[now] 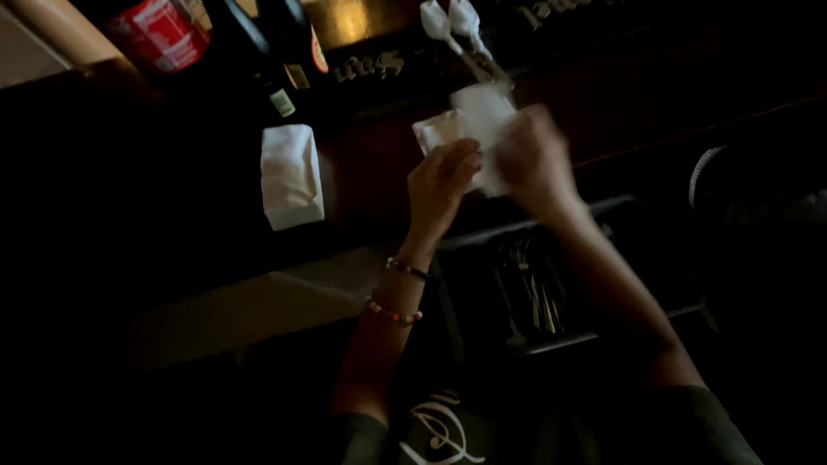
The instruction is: The person wraps individual spoons in white napkins by hand and places the finished sets on a bar counter.
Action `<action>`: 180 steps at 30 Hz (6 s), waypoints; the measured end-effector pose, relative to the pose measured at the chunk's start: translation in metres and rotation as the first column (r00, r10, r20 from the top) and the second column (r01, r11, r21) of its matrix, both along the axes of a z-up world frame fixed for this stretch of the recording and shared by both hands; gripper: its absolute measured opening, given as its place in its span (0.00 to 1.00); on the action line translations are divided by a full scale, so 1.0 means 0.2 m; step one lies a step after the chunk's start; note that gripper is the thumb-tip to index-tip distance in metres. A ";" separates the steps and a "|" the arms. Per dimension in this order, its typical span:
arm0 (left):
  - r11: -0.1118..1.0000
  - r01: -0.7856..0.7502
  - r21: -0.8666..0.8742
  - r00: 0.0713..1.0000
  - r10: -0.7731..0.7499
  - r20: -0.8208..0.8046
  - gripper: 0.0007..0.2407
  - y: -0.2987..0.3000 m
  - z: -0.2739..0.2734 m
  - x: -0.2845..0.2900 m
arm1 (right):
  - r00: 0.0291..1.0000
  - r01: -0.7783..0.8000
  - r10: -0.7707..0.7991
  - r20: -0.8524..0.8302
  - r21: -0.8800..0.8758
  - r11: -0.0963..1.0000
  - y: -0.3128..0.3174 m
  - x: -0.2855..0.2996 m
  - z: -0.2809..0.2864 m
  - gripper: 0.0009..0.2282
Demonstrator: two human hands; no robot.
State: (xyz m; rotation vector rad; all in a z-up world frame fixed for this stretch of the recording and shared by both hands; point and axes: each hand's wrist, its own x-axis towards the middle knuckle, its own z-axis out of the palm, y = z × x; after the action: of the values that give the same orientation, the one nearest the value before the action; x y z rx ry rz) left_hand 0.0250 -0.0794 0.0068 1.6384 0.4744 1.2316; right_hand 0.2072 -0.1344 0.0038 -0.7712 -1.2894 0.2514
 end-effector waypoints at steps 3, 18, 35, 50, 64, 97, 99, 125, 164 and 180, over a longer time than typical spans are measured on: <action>0.990 -0.114 -0.079 0.992 0.117 0.039 0.09 -0.03 -0.04 -0.06 | 0.747 0.292 -0.265 0.610 0.058 0.955 -0.11 -0.25 0.14 0.16; 0.991 -0.128 -0.048 0.964 0.136 0.230 0.04 -0.03 -0.15 -0.42 | 0.919 -0.275 0.321 0.227 -0.215 0.937 -0.07 -0.56 0.24 0.07; 0.993 0.050 -0.111 0.965 -0.020 0.260 0.29 0.12 -0.01 -0.49 | 0.932 -0.351 0.312 -0.183 -0.255 0.901 0.10 -0.35 0.07 0.05; 0.647 -0.174 0.743 0.143 0.763 -0.631 0.38 0.26 0.37 -0.42 | 0.460 0.681 -0.421 0.782 -0.007 0.732 0.38 0.50 0.12 0.12; 0.671 0.184 0.718 0.526 0.550 -0.649 0.12 0.26 -0.01 -0.21 | 0.827 0.513 -0.178 0.534 -0.585 0.628 0.43 0.46 -0.08 0.09; 0.670 0.191 0.718 0.587 0.508 -0.630 0.19 0.34 -0.17 -0.17 | 0.193 0.817 -0.231 0.954 -0.025 0.576 0.35 0.19 0.05 0.11; 0.647 -0.074 0.759 0.813 0.480 -0.330 0.10 0.38 -0.18 -0.15 | 0.188 0.823 -0.225 0.956 -0.028 0.568 0.37 0.22 0.03 0.11; 0.611 0.051 0.790 0.661 0.572 -0.486 0.24 0.32 -0.15 0.02 | 0.446 0.822 -0.732 0.515 0.090 0.563 -0.36 0.39 -0.78 0.14; 0.864 0.222 -0.452 0.963 -0.268 -0.039 0.15 -0.55 -1.22 0.41 | 0.428 0.849 0.384 0.818 -0.510 0.141 -0.79 0.52 -1.67 0.23; 0.690 0.201 -0.695 0.961 -0.277 0.003 0.02 -0.87 -1.02 0.69 | 0.483 0.837 -0.607 0.631 -0.130 0.531 -1.26 0.05 -1.23 0.13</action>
State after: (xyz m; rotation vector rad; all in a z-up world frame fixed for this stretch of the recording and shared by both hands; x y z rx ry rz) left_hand 0.1636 -0.2527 -0.1978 1.0615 0.6654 0.6416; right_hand 0.2173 -0.3865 -0.2416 -1.8317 -1.2609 -0.4637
